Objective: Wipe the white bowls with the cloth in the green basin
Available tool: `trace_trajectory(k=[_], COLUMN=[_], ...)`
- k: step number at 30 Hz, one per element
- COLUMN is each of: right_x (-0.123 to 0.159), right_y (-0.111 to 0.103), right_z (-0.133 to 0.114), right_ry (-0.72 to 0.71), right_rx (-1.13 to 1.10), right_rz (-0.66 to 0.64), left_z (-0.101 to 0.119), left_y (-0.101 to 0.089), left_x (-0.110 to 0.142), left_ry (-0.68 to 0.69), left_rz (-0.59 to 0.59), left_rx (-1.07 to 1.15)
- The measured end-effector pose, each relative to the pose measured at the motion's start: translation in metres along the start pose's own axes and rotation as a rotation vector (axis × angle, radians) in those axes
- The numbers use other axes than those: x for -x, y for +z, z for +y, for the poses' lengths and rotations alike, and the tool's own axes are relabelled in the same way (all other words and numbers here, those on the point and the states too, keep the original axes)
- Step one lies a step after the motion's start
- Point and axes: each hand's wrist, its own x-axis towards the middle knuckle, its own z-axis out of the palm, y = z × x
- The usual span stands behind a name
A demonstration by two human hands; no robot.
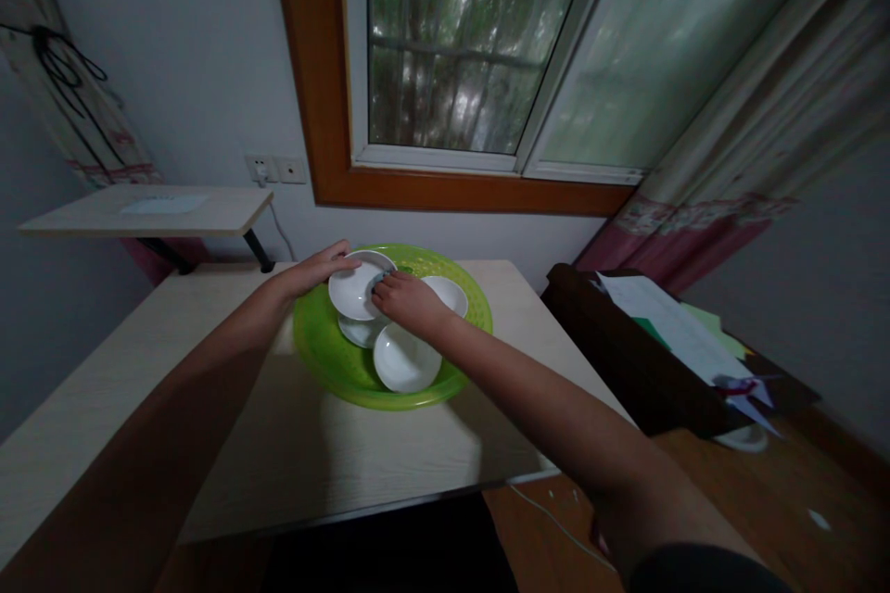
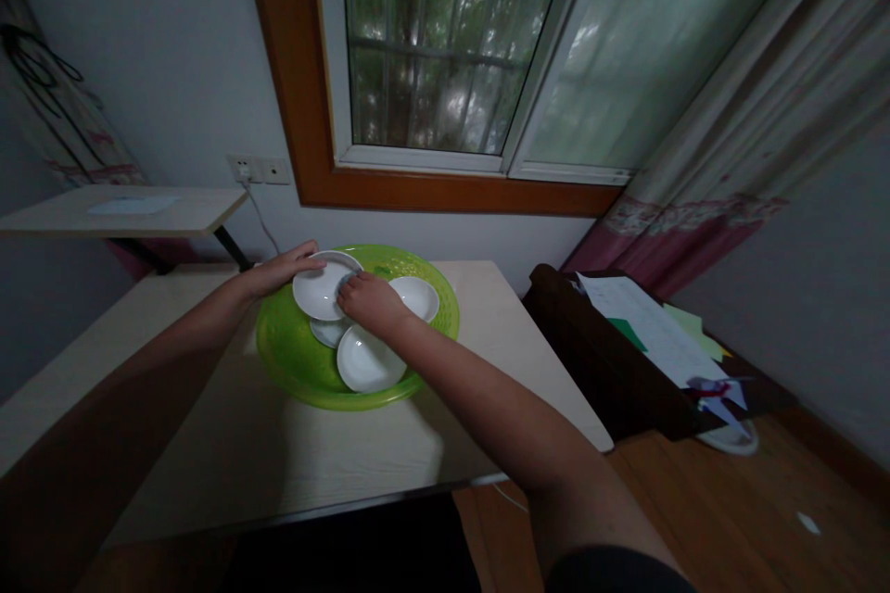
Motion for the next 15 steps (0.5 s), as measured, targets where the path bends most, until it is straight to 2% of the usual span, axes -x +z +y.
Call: trace_trajectory(k=[1,2,4,7,10,13,15], right_x=[0.001,0.001,0.003,0.004,-0.001,-0.014,-0.023], right_y=[-0.002,-0.004,-0.006,-0.005,0.001,0.009,0.014], right_z=[0.003,0.005,0.010,0.010,0.003,-0.004,-0.004], right_ry=[-0.023,-0.044,-0.071,0.031,0.275,0.407,0.399], right_rx=[0.005,0.012,0.028,0.029,-0.062,-0.312,-0.582], right_rz=[-0.008,-0.015,-0.014,0.015,0.046,0.080,0.080], left_z=[0.000,0.001,0.002,0.004,0.006,0.006,0.005], left_y=[0.000,0.000,0.002,0.011,0.024,0.035,0.039], left_x=[-0.001,-0.001,-0.003,-0.008,-0.014,-0.020,-0.022], left_ry=[-0.053,-0.083,-0.077,0.023,0.056,0.080,0.102], left_rz=[-0.108,-0.156,-0.163,-0.045,0.107,0.219,0.261], left_rx=[0.038,0.065,0.092,0.070,0.007,-0.002,0.002])
